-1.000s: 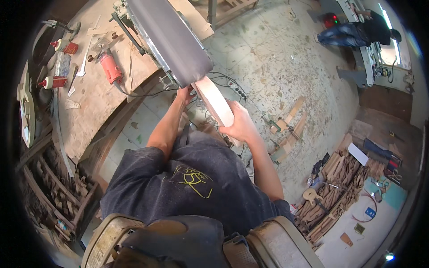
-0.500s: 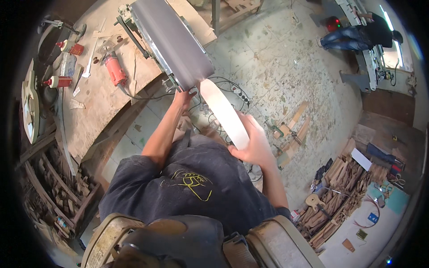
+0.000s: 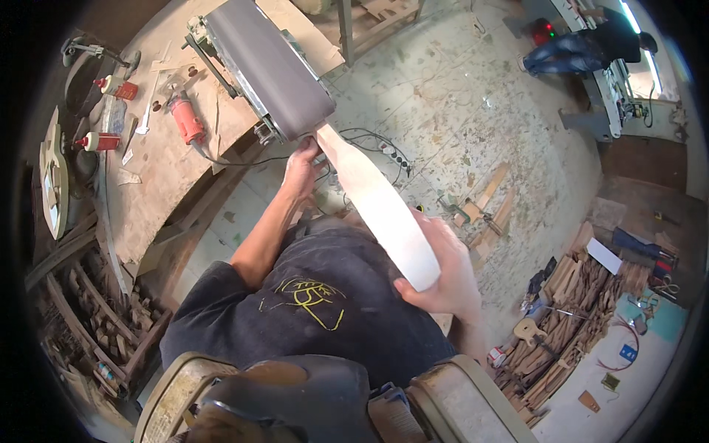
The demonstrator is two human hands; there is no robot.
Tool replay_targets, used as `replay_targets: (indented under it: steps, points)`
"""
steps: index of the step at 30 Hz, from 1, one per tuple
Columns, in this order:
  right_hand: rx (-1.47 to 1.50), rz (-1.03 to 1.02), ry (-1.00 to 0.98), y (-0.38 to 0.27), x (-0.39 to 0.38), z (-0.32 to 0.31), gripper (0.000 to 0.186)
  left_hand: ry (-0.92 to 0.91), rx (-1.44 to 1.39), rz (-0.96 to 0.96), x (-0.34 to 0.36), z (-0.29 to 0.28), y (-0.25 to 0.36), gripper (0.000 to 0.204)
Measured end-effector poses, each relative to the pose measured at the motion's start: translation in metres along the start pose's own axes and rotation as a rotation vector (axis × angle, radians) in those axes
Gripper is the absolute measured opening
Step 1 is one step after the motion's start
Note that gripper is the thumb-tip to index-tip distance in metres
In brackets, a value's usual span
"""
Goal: The person sands the edges and back of a wooden electric guitar body using a stationary belt sander, turning the body to reach different contours.
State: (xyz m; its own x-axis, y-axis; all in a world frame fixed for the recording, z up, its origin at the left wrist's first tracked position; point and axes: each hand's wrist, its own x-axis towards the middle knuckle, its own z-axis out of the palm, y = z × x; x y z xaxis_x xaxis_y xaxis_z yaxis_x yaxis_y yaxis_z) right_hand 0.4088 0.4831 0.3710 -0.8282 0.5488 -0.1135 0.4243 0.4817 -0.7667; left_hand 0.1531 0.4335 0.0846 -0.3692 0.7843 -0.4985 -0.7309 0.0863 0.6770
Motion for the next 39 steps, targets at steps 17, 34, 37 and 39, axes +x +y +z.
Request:
replay_targets:
  steps: [17, 34, 37, 39]
  points:
    - [-0.027, 0.035, 0.014, 0.064, 0.073, 0.073, 0.078, 0.192, -0.087, 0.012, 0.084, -0.072, -0.043, 0.034]
    - [-0.088, 0.256, -0.175, 0.089, 0.151, 0.114, 0.072, 0.219, -0.049, -0.482, 0.133, -0.131, -0.177, 0.048]
    - [-0.076, 0.404, -0.257, 0.083, 0.176, 0.110, 0.068, 0.150, -0.001, -0.594, 0.110, -0.107, -0.154, 0.052]
    - [-0.098, 0.537, -0.358, 0.079, 0.193, 0.112, 0.064, 0.129, 0.008, -0.656, 0.095, -0.097, -0.144, 0.055]
